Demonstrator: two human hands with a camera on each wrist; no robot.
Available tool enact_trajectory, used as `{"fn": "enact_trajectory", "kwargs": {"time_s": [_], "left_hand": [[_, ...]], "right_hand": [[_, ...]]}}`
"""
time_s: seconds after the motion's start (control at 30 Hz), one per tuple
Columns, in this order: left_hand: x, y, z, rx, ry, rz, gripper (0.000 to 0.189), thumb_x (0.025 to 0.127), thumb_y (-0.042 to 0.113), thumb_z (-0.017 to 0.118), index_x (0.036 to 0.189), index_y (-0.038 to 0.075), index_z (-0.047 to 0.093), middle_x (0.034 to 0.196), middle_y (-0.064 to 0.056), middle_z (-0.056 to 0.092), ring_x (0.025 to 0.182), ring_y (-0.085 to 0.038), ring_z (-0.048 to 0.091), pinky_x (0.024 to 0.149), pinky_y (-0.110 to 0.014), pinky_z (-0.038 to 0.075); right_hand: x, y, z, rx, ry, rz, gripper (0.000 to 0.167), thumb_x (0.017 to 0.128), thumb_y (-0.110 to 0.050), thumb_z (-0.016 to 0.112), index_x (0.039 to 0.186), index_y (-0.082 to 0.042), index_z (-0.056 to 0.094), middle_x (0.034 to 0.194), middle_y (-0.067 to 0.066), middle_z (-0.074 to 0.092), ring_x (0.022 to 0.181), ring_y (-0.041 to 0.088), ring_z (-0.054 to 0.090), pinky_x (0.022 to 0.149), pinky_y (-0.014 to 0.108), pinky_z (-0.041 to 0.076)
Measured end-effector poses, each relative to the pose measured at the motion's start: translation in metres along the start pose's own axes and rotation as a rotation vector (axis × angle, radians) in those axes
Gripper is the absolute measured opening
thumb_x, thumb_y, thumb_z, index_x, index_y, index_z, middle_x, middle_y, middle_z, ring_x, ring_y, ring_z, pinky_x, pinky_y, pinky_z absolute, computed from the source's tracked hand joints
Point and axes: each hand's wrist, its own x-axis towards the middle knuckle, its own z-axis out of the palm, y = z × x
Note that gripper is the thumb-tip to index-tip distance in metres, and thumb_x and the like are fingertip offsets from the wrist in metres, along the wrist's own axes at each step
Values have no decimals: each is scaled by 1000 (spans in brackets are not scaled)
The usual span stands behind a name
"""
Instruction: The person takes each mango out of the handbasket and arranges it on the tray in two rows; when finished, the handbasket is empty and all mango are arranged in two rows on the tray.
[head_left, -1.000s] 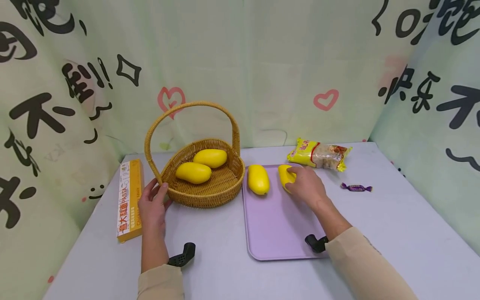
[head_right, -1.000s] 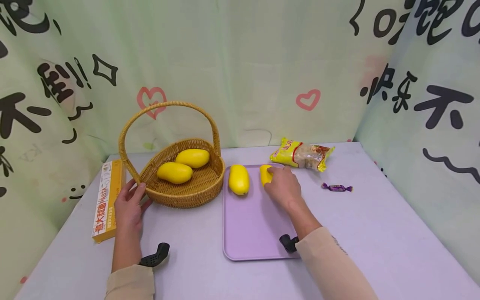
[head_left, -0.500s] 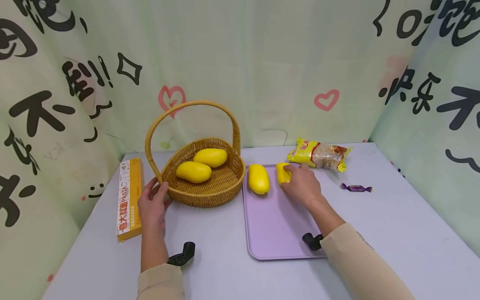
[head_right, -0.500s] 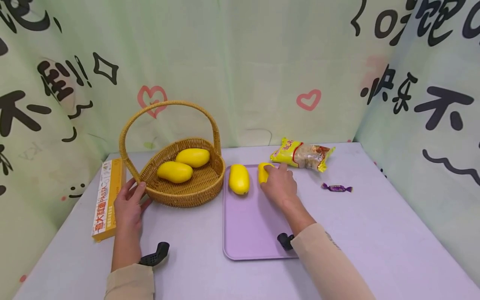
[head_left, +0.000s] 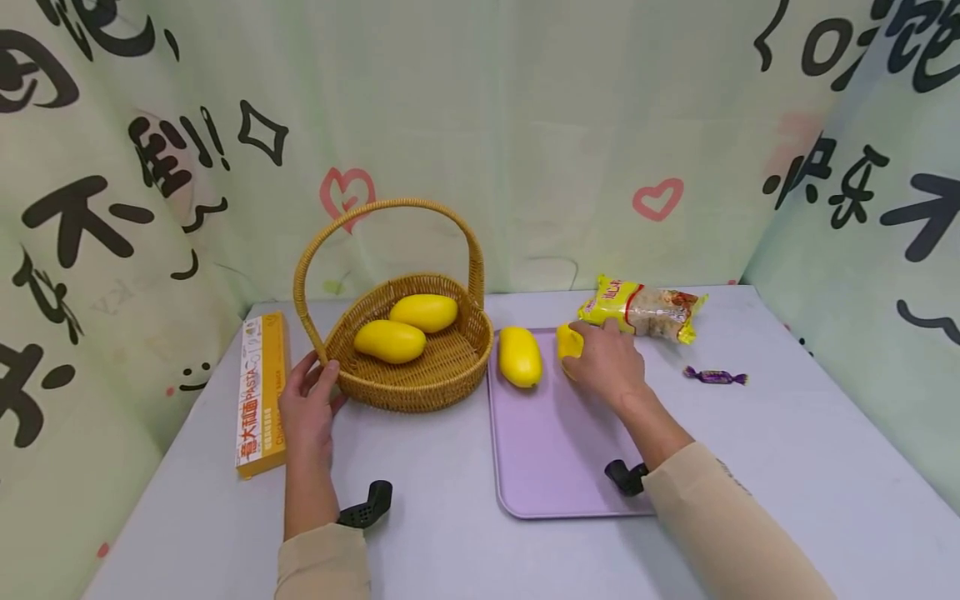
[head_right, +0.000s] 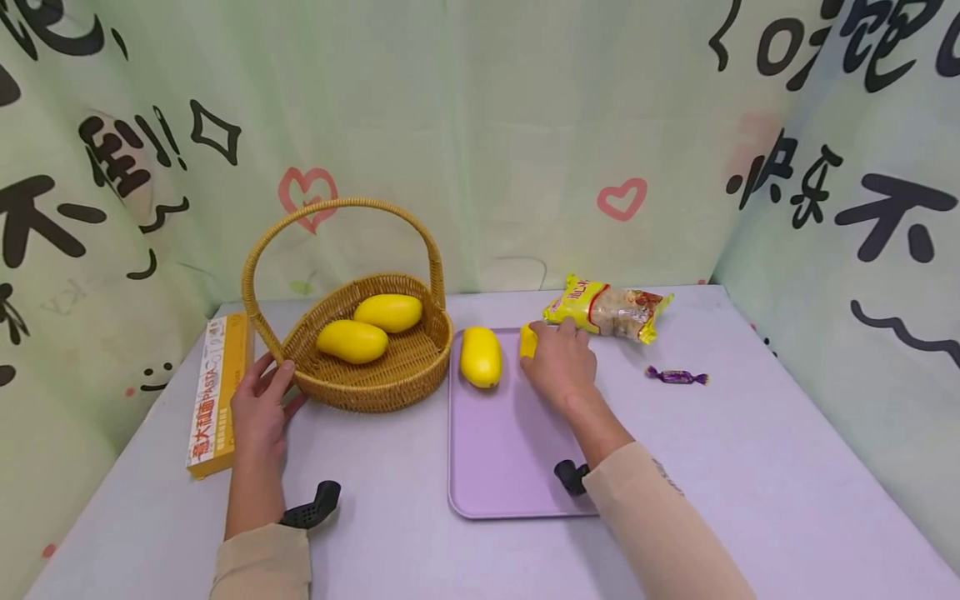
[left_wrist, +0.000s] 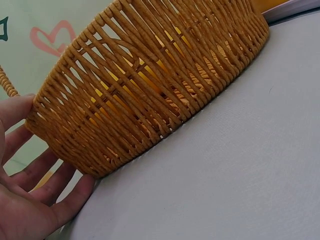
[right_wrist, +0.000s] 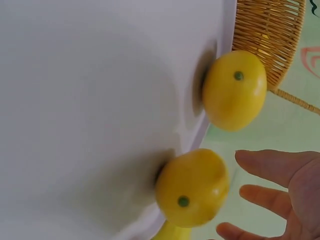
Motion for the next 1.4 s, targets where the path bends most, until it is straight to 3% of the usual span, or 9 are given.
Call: {"fn": "enact_trajectory", "kwargs": {"time_s": [0.23, 0.37, 0.7, 0.83, 1.07, 1.4], "left_hand": [[-2, 1, 3, 10, -7, 5, 56, 101, 41, 66, 154, 36, 48, 157, -1, 47, 134, -18, 52, 112, -39, 50], [-2, 1, 1, 10, -4, 4, 55, 101, 41, 66, 153, 37, 48, 156, 0, 47, 134, -18, 52, 112, -39, 51], [0, 1, -3, 12, 3, 5, 56, 101, 41, 66, 154, 37, 48, 156, -1, 47, 134, -18, 52, 112, -39, 51], [-1, 0, -1, 16, 1, -5, 57, 101, 42, 66, 154, 37, 47, 157, -1, 46, 136, -19, 51, 112, -39, 50], [0, 0, 0, -3, -1, -9, 55, 101, 39, 67, 153, 36, 49, 156, 0, 47, 136, -19, 52, 112, -39, 50], [1, -1, -1, -23, -10, 5, 55, 101, 39, 67, 153, 34, 50, 154, -1, 49, 133, -19, 53, 109, -39, 52]], "right_hand": [[3, -14, -21, 4, 63, -60, 50, 95, -18, 64, 145, -9, 59, 131, 29, 53, 110, 47, 52, 78, 54, 55], [7, -27, -29, 39, 52, -136, 48, 95, -15, 62, 142, -10, 61, 133, 26, 57, 110, 44, 56, 80, 52, 57], [20, -64, -42, 124, -78, -287, 47, 96, -19, 66, 143, -14, 62, 134, 21, 62, 120, 39, 60, 100, 53, 54], [26, -78, -48, 128, -188, -319, 49, 96, -21, 69, 144, -15, 60, 136, 20, 63, 124, 37, 60, 103, 52, 53], [42, -100, -47, 101, -375, -357, 51, 96, -23, 71, 144, -15, 61, 139, 20, 62, 127, 37, 58, 104, 50, 52], [59, -133, -39, 94, -448, -387, 48, 95, -22, 74, 141, -15, 63, 127, 13, 68, 114, 29, 63, 98, 43, 55]]}}
